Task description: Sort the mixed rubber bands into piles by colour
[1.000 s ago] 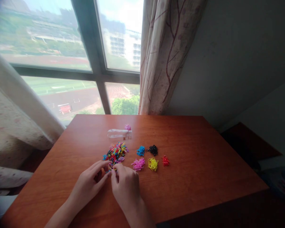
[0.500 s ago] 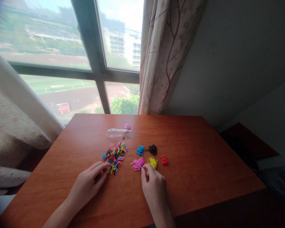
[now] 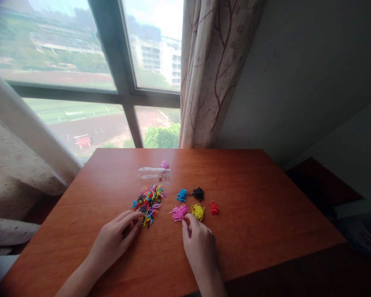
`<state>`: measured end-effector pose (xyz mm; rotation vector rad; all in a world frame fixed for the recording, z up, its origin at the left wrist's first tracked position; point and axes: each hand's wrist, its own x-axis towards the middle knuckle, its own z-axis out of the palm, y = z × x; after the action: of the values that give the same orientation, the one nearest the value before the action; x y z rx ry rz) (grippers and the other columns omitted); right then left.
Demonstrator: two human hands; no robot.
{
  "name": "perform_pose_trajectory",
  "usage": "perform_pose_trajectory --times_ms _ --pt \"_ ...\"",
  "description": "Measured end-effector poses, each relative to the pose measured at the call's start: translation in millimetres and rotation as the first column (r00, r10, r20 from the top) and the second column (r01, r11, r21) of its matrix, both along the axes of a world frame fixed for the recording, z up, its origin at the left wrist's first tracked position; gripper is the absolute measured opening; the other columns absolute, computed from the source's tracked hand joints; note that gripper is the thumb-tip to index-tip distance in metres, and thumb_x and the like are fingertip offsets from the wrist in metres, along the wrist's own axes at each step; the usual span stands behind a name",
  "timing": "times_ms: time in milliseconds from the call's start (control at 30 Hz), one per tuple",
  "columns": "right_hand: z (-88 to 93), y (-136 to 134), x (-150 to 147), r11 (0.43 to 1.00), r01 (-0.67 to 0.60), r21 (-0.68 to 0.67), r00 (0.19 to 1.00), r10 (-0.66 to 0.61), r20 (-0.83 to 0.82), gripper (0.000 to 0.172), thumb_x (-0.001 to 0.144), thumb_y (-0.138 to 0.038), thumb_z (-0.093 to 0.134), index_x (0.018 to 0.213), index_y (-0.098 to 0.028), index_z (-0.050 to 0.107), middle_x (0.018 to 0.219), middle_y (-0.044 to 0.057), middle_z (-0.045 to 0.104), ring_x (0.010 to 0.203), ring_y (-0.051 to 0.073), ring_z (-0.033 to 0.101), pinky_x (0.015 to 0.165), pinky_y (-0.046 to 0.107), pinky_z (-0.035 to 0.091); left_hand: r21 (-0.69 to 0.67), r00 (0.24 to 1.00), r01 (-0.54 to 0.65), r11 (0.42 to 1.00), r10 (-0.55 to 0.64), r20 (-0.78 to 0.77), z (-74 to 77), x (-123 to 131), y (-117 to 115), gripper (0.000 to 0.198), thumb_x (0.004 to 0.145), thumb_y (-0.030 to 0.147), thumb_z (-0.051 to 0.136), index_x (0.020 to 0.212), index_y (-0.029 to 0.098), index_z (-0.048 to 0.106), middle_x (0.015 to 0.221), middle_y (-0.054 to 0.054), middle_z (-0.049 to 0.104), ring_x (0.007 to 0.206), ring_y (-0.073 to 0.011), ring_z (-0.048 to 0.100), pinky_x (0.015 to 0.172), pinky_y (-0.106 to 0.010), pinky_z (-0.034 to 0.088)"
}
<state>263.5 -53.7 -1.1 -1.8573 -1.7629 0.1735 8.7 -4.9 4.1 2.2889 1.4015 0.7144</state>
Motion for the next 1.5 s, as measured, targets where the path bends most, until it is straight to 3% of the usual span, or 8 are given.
perform_pose_trajectory --times_ms 267,633,1033,1500 --pt "7.7 -1.6 -23.4 0.998 -0.057 0.028 0.997 0.058 -0.045 0.023 0.097 -0.024 0.045 0.094 -0.021 0.068 0.070 0.002 0.069 0.062 0.015 0.066 0.060 0.022 0.040 0.021 1.000 -0.007 1.000 0.007 -0.016 0.3 0.2 0.7 0.020 0.094 0.023 0.046 0.103 0.026 0.064 0.088 0.000 0.069 0.071 -0.0120 0.066 0.066 -0.020 0.049" --pt "14.4 14.3 -72.5 0.970 -0.165 -0.179 0.983 0.177 0.053 0.019 0.090 -0.016 0.060 0.106 -0.024 0.065 0.082 0.001 0.073 0.072 0.016 0.069 0.061 0.021 0.039 -0.002 0.999 -0.041 0.999 0.041 -0.015 2.2 0.6 0.4 0.020 0.093 0.026 0.047 0.104 0.025 0.064 0.088 0.000 0.070 0.070 -0.0122 0.067 0.063 -0.020 0.050" --pt "16.2 20.6 -83.4 0.961 -0.196 -0.192 0.979 0.203 0.014 0.014 0.092 -0.015 0.059 0.102 -0.023 0.065 0.083 0.001 0.073 0.075 0.017 0.069 0.062 0.022 0.037 -0.012 0.994 -0.061 0.998 0.060 -0.089 -1.8 0.6 0.8 0.024 0.093 0.027 0.050 0.115 0.026 0.060 0.097 -0.002 0.070 0.080 -0.0157 0.070 0.069 -0.023 0.052" --pt "11.4 20.4 -85.6 0.967 -0.215 -0.139 0.976 0.209 -0.058 0.016 0.089 -0.014 0.060 0.101 -0.024 0.064 0.079 -0.002 0.072 0.071 0.017 0.068 0.061 0.023 0.035 -0.054 0.998 -0.050 0.997 0.051 0.020 -0.6 -2.1 2.3 0.014 0.094 0.026 0.050 0.094 0.023 0.063 0.087 0.001 0.068 0.073 -0.0136 0.065 0.069 -0.024 0.049"
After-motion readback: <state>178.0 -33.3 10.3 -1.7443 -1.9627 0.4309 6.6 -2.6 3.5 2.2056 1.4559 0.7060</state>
